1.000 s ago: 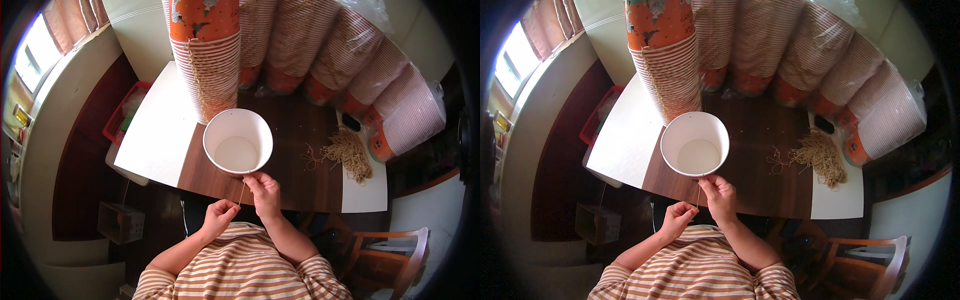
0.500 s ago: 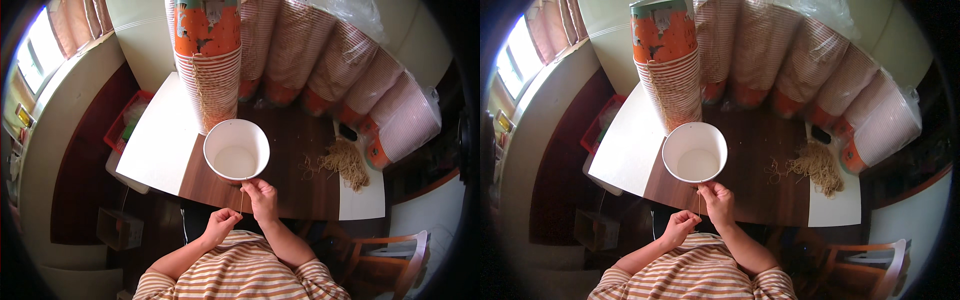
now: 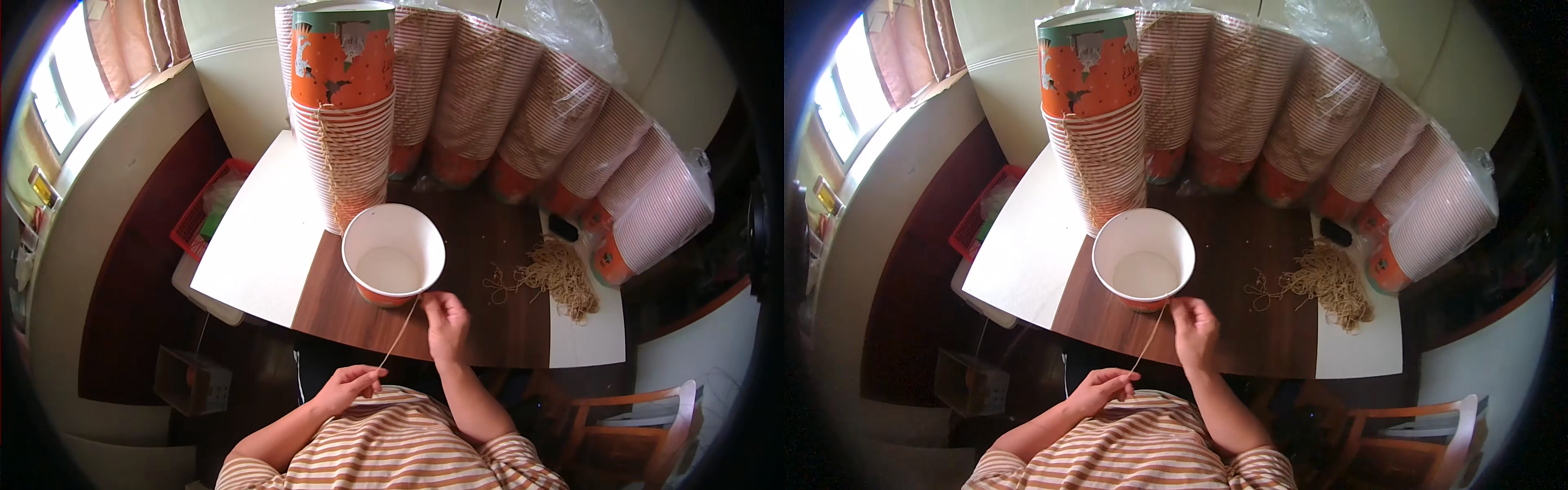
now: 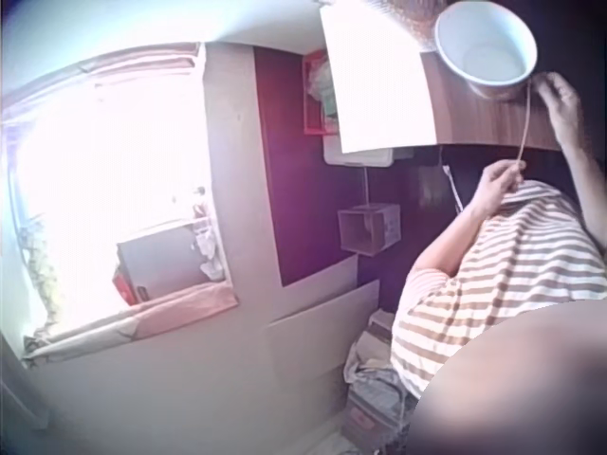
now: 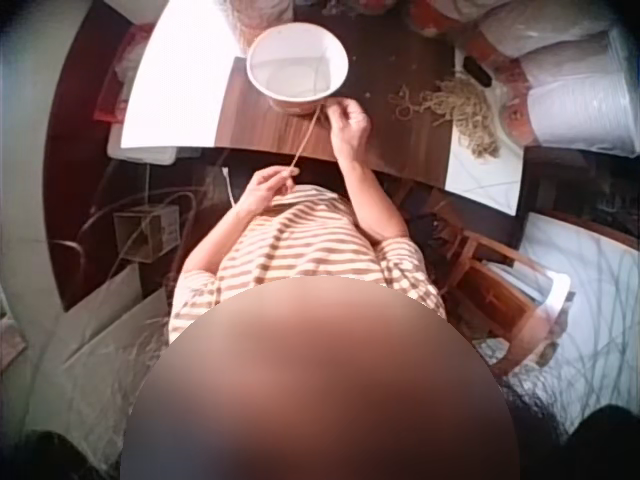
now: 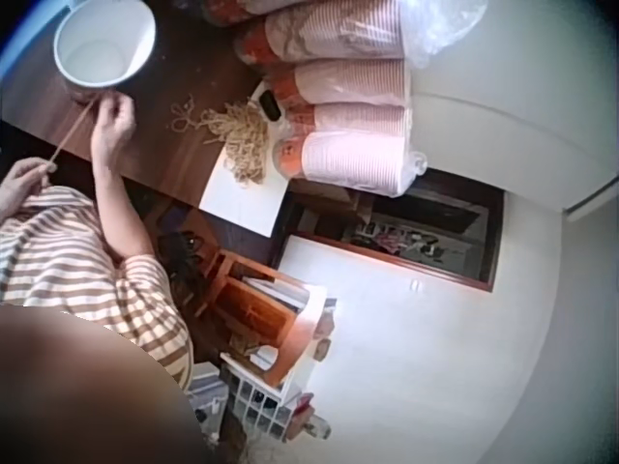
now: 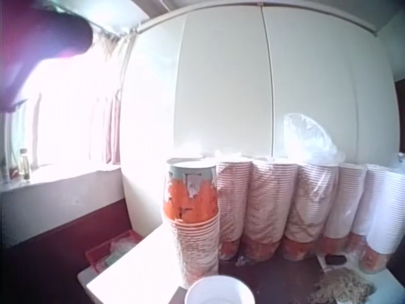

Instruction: Attaching strings or rubber bands to paper bowls for packaging or use.

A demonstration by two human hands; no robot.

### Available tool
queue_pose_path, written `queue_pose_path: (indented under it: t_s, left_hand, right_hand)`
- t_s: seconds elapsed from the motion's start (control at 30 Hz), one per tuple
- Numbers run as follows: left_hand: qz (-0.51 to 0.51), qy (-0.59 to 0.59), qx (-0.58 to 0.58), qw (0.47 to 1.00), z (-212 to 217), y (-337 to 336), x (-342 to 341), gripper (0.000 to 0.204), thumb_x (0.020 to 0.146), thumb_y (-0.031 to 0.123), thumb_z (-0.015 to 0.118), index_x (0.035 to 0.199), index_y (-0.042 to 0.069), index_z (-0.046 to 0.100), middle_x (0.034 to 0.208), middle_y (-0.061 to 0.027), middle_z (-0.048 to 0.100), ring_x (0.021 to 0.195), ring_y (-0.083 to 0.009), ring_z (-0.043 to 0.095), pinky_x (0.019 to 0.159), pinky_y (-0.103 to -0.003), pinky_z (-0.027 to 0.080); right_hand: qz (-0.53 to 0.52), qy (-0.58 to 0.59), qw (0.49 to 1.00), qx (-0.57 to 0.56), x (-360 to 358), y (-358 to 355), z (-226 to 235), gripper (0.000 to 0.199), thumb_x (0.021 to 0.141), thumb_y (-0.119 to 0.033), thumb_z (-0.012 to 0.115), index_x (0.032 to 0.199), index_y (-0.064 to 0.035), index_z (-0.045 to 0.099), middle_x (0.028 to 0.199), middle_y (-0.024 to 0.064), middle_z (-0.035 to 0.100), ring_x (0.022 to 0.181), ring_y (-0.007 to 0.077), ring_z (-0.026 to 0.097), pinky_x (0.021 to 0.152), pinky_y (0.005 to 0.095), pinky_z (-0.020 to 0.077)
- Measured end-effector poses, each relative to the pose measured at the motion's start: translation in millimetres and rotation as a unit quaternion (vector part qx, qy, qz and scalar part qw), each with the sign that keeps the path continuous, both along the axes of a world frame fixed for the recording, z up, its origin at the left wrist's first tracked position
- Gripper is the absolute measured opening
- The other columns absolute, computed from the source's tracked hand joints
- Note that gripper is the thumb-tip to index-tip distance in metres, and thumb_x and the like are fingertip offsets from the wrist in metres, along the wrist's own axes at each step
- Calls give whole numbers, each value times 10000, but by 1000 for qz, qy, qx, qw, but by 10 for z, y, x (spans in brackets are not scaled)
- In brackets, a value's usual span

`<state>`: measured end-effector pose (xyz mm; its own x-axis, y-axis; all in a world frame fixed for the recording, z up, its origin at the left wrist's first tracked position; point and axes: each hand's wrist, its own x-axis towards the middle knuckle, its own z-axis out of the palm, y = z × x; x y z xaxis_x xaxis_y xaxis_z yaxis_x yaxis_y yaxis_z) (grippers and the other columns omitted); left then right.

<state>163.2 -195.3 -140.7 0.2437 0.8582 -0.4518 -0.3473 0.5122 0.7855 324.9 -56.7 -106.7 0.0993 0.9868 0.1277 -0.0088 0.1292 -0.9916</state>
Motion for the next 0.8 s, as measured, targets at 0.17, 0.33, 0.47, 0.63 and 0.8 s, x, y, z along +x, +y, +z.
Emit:
queue_pose_path:
  t_s: [0.17, 0.33, 0.47, 0.63, 0.8]
  left_hand:
    - [-39, -45, -11, 998, 13, -181, -346, 523, 993, 386, 354, 1155, -64, 565, 841, -50, 607, 741, -102, 512, 686, -234, 430]
    - [-74, -137, 30, 987, 309, -21, -289, 616, 976, 470, 334, 1135, -79, 564, 1007, -108, 621, 846, -149, 564, 740, -276, 445]
    - [-147, -84, 5, 986, 688, 261, -425, 620, 965, 507, 336, 1087, -42, 598, 877, -92, 629, 739, -134, 557, 669, -253, 449]
    - [-124, -59, -33, 990, 650, 268, -536, 529, 976, 405, 390, 1098, -68, 594, 810, -96, 637, 636, -122, 526, 627, -237, 446]
    - [-146, 12, -7, 989, 452, 127, -501, 261, 940, 229, 549, 973, -3, 664, 700, 11, 592, 613, -51, 498, 569, -193, 417]
  right_hand:
    - [-12, -212, 916, 341, 182, -345, 403, 249, 796, -55, 637, 1031, -15, 568, 998, 114, 592, 887, 282, 570, 773, 371, 456]
    - [426, -264, 825, 261, -114, -661, 542, 514, 783, -315, 705, 1170, -17, 544, 1005, 149, 619, 936, 284, 607, 921, 453, 439]
    - [382, -273, 855, 219, -34, -497, 485, 146, 759, -138, 700, 867, -57, 643, 748, 126, 632, 699, 274, 637, 640, 358, 504]
    - [346, -210, 909, 102, 319, -262, 648, 79, 828, -73, 654, 799, -4, 630, 729, 86, 638, 642, 161, 615, 574, 269, 479]
    - [353, -207, 909, 75, 527, -212, 609, 74, 838, -48, 640, 795, 9, 622, 700, 64, 623, 629, 126, 594, 570, 245, 470]
